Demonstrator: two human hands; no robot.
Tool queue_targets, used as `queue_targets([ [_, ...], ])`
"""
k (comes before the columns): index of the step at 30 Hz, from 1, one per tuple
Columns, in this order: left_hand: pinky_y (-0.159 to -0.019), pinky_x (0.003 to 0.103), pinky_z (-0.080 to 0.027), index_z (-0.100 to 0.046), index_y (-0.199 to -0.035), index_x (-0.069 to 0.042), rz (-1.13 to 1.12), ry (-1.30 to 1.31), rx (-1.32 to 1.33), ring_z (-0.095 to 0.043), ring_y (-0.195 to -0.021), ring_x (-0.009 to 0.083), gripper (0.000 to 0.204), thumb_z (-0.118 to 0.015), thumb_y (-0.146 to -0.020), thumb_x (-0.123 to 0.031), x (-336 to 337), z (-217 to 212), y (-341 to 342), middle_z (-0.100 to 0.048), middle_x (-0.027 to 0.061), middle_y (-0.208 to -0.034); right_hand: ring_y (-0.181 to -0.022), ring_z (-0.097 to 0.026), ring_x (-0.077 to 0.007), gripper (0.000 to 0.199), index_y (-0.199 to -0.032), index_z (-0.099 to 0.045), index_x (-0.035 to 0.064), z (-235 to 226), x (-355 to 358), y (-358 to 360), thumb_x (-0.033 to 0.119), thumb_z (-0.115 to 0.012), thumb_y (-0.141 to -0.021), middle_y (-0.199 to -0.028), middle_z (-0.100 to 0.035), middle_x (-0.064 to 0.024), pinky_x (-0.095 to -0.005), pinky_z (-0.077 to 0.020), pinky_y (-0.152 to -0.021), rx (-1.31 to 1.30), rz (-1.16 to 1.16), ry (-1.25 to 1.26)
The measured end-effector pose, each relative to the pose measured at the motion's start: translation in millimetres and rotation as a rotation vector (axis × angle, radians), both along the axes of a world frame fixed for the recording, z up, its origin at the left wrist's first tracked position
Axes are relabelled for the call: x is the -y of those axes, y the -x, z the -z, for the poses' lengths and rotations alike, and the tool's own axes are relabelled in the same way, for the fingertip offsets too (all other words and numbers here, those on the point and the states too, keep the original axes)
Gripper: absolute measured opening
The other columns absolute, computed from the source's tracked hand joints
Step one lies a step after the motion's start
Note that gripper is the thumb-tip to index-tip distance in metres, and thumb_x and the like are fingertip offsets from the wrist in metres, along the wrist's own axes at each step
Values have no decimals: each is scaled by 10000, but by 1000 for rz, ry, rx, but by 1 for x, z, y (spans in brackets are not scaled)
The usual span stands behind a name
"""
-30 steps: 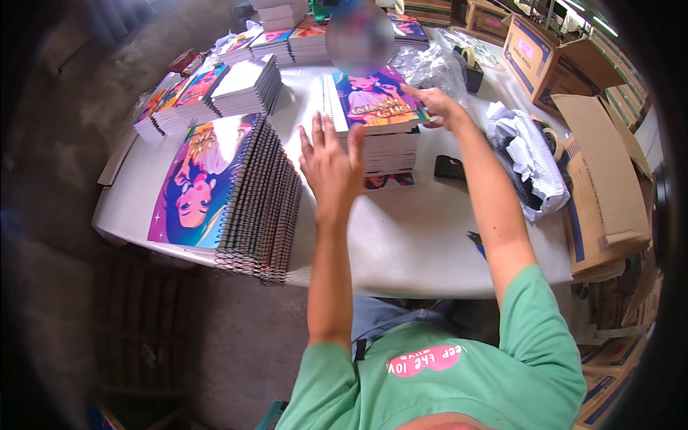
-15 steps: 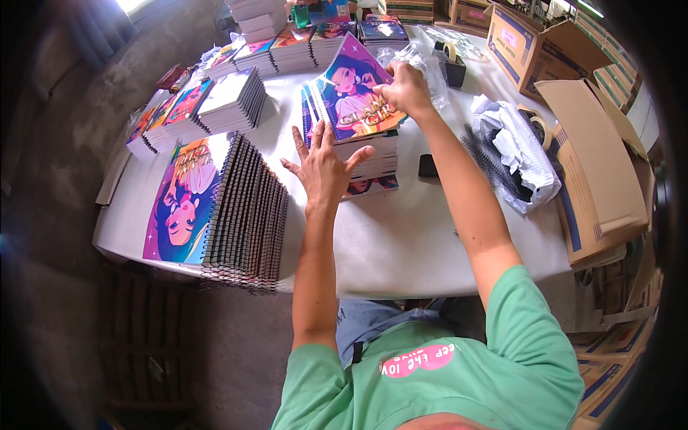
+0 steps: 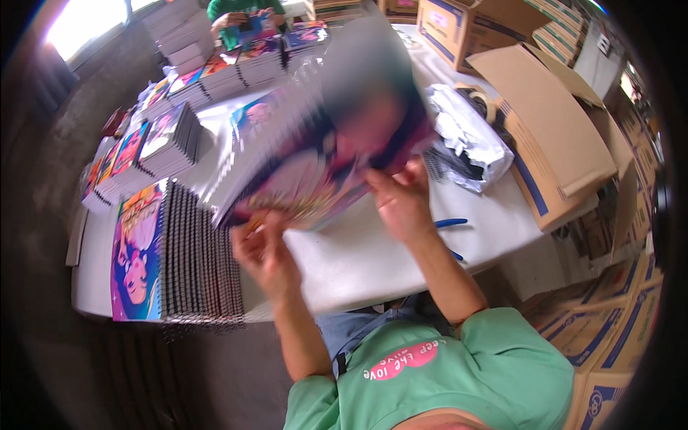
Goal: The person trims the ends of a spiral coil on several notebooks using pliers and bends the wire tips inward by hand.
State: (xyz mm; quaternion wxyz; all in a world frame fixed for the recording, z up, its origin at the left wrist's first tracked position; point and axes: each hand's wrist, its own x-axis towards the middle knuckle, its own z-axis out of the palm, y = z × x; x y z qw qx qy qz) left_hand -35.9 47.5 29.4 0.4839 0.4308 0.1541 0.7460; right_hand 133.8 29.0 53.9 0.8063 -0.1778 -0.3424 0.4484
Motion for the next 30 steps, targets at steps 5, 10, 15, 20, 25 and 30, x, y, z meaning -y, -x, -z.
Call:
queue_targets([
  [5,-771,245,-439,-519,-991,-35,-64,21,-389,-566,-830,118,197,-622,-834,25,26,37,56,-607,56,-890,-947,-605,-132,492,-1090,-543,70,38,34,-82,-16,-774,-664,-975,-643,-39,-314,-475,-891,763,-186,192],
  [10,-788,256,-431,-461,-1056,-46,-45,266,-554,-546,-867,129,350,-683,-790,12,52,106,45,-574,61,-940,-869,-583,-105,419,-1072,-574,34,88,56,-41,-28,-713,-682,-926,-625,-24,-245,-452,-798,919,-126,519],
  [15,-773,271,-440,-425,-1088,-38,-350,165,-588,-536,-887,137,496,-763,-726,-31,54,96,3,-563,75,-938,-784,-582,-77,284,-941,-607,-14,91,47,-32,-6,-631,-659,-883,-665,-41,-226,-472,-714,676,-107,565],
  [20,-926,438,-366,-386,-1212,-16,-601,265,-1022,-525,-1007,250,744,-836,-639,-165,57,74,1,-531,127,-1031,-714,-597,-87,271,-875,-627,5,106,47,-34,72,-699,-623,-774,-673,-52,-244,-477,-656,847,47,644],
  [25,-1046,559,-135,-504,-1172,-76,-887,-301,-1258,-483,-1110,243,568,-759,-707,-278,62,13,-53,-555,77,-1003,-738,-616,-137,228,-887,-621,14,104,48,-32,28,-659,-662,-788,-642,-66,-296,-485,-669,877,94,463],
  [30,-1040,496,-196,-626,-1048,-177,-633,-425,-1435,-523,-919,193,303,-693,-755,-219,36,12,-70,-537,3,-854,-925,-605,-160,380,-1065,-562,21,86,28,-111,-26,-594,-689,-905,-614,-44,-293,-475,-833,1148,-241,331],
])
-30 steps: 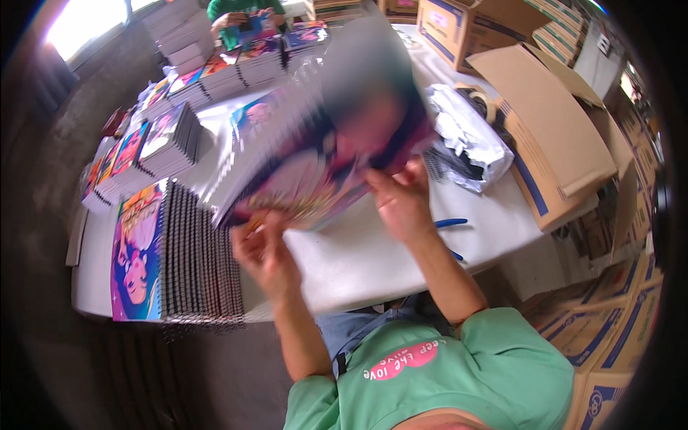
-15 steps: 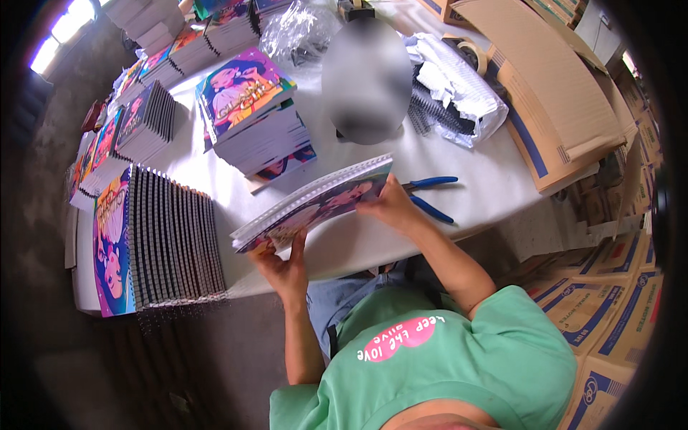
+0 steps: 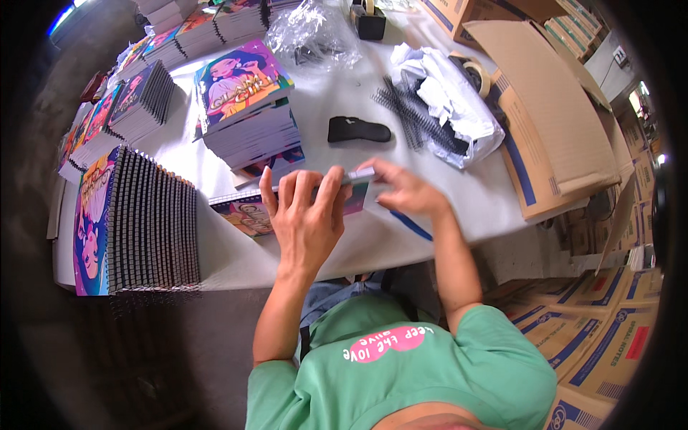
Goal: The person trims the ends of a spiral coil on several notebooks using pliers and bends the wire tips inward by hand.
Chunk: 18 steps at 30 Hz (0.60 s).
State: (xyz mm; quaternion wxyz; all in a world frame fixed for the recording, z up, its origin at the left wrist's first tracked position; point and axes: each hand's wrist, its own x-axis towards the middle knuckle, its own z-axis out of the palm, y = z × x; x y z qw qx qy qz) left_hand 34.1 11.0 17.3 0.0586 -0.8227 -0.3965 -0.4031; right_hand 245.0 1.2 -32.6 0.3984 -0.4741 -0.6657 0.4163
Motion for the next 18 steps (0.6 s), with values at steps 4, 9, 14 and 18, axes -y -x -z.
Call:
queue_targets([
  [4,-1011,461,-259,-640,-1056,-202,64,-32,5,-514,-831,174,323,-706,-740,-213,2,1,-1,-511,-6,-812,-1037,-580,-273,346,-1126,-560,8,-9,-86,-77,80,-590,-789,-1130,-585,-178,-375,-455,-893,529,705,-258],
  [9,-1018,429,-262,-648,-1091,-202,96,-43,27,-514,-828,175,390,-729,-713,-253,-2,1,1,-521,-13,-803,-951,-601,-396,222,-956,-624,-13,10,-126,-103,134,-550,-807,-993,-613,-252,-480,-484,-823,1125,655,-119],
  [14,-1018,427,-266,-645,-1105,-212,117,-31,42,-518,-830,176,398,-727,-717,-241,-8,2,4,-524,-13,-803,-887,-626,-393,184,-904,-651,9,-47,-121,-94,78,-500,-826,-928,-637,-240,-481,-504,-770,1088,674,-118],
  [18,-1024,443,-251,-628,-1137,-227,94,-59,32,-539,-913,174,387,-691,-756,-246,-8,4,4,-501,13,-852,-898,-630,-344,197,-973,-668,47,-65,-113,-92,146,-540,-861,-941,-644,-208,-444,-491,-784,965,475,-198],
])
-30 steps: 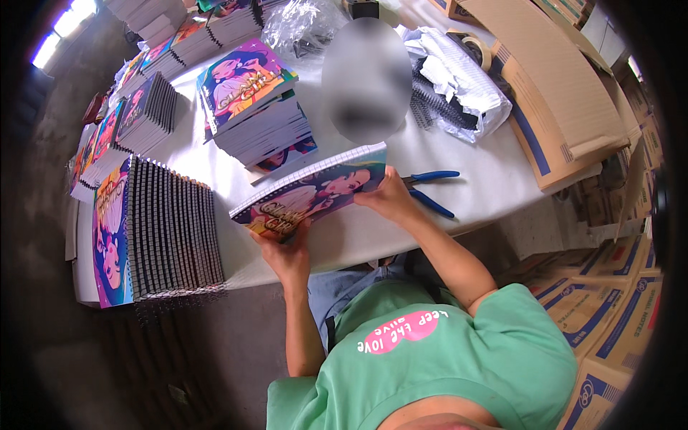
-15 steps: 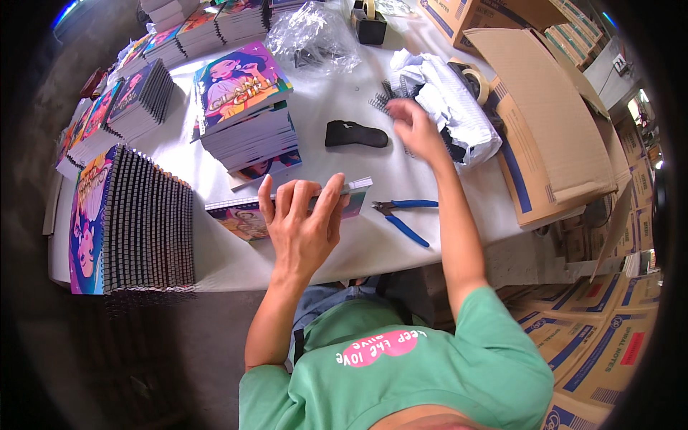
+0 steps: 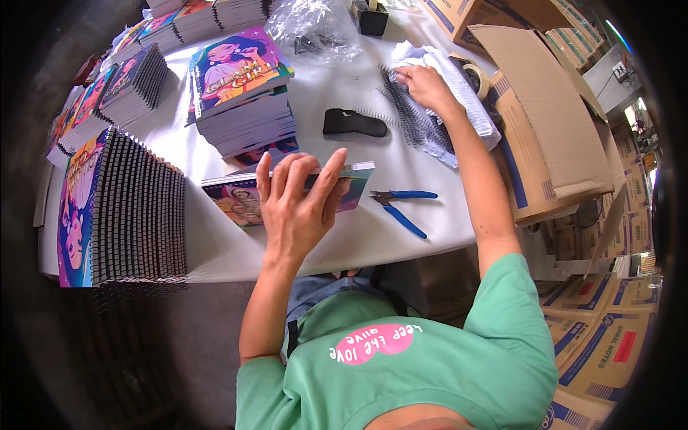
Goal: The person trims the ends of a spiral coil on several notebooks using pliers and bends the wire tips inward by hand.
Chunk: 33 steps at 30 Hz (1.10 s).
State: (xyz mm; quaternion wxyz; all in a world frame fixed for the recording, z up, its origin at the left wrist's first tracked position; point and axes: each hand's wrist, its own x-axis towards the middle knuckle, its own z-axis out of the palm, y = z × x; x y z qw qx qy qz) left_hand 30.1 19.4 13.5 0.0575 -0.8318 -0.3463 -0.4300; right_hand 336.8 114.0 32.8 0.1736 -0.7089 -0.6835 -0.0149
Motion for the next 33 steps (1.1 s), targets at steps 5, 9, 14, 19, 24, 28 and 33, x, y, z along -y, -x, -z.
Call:
queue_targets([
  [5,-1104,459,-118,-621,-1176,-247,-32,-30,26,-535,-1021,204,481,-730,-713,-313,2,7,-5,-495,28,-901,-808,-656,-232,227,-1050,-673,105,-7,13,-3,182,-615,-845,-906,-667,-178,-331,-489,-775,-337,30,96],
  [9,-1111,460,-98,-627,-1170,-244,-19,-15,42,-540,-1027,206,483,-739,-703,-287,2,7,-3,-490,30,-871,-669,-583,-158,260,-1091,-666,135,-43,50,33,70,-600,-849,-829,-629,-80,-281,-483,-686,-674,-129,-89],
  [14,-1111,455,-100,-647,-1137,-243,-36,-21,78,-545,-1019,204,481,-756,-669,-233,4,8,-6,-494,20,-845,-749,-558,-121,267,-1050,-690,148,-31,108,71,34,-638,-814,-852,-595,-32,-259,-482,-686,-500,-556,-85],
  [19,-1114,460,-86,-656,-1100,-245,-31,-34,114,-554,-1001,197,448,-748,-662,-233,3,10,-7,-487,8,-829,-856,-579,-139,213,-958,-708,109,-14,124,82,19,-673,-769,-880,-620,-41,-268,-477,-742,-693,-479,-155],
  [24,-1117,451,-104,-668,-1095,-249,-45,-21,116,-548,-1019,193,477,-782,-633,-229,5,8,-7,-491,0,-825,-877,-588,-153,229,-951,-708,103,-14,123,83,-6,-676,-753,-917,-625,-48,-280,-476,-766,-680,-558,-180],
  [28,-1117,459,-93,-662,-1088,-245,-48,-28,121,-556,-998,194,442,-755,-655,-236,4,9,-8,-490,3,-820,-891,-578,-160,301,-995,-693,72,-17,124,85,-67,-670,-729,-986,-614,-69,-278,-477,-768,-701,-569,-86],
  [33,-1116,459,-99,-663,-1080,-245,-46,-32,125,-556,-994,194,438,-759,-653,-241,4,9,-8,-494,4,-816,-868,-582,-170,290,-980,-694,58,-15,119,92,-58,-681,-715,-973,-628,-79,-289,-477,-754,-674,-538,-206],
])
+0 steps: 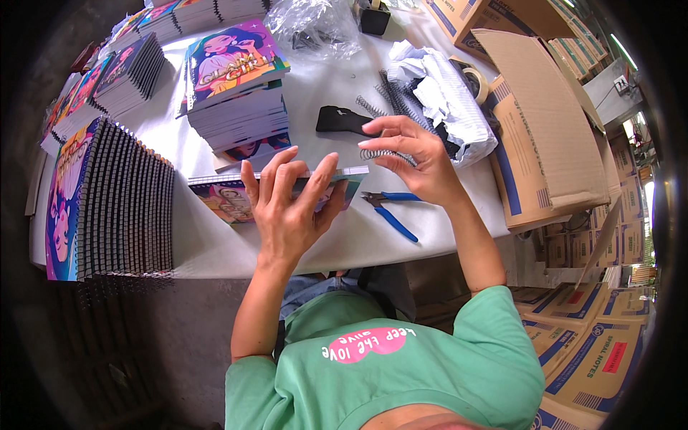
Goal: The person trims the ends of a spiral coil on several notebooks using pliers and bends the wire tips inward by hand.
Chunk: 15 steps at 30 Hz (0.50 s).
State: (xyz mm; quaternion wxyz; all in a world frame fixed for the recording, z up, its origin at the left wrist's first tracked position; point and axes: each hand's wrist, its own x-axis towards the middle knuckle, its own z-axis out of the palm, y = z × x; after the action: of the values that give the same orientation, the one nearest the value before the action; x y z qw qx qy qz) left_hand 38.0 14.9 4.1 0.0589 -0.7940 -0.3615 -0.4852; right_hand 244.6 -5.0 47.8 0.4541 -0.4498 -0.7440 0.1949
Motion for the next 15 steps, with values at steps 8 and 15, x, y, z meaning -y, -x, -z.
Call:
queue_targets([
  [8,-1108,446,-129,-689,-1039,-229,12,64,27,-555,-975,188,432,-794,-620,-229,4,-7,0,-506,2,-766,-854,-595,-207,226,-933,-685,23,-5,-5,-12,-56,-678,-722,-883,-651,-83,-294,-480,-749,131,-194,-27],
  [15,-1100,444,-135,-691,-923,-211,5,33,83,-554,-962,189,319,-790,-621,-238,5,-4,-3,-509,-13,-735,-858,-596,-196,269,-954,-684,12,-9,-4,-8,-109,-657,-715,-881,-640,-94,-277,-482,-748,-99,-262,224],
])
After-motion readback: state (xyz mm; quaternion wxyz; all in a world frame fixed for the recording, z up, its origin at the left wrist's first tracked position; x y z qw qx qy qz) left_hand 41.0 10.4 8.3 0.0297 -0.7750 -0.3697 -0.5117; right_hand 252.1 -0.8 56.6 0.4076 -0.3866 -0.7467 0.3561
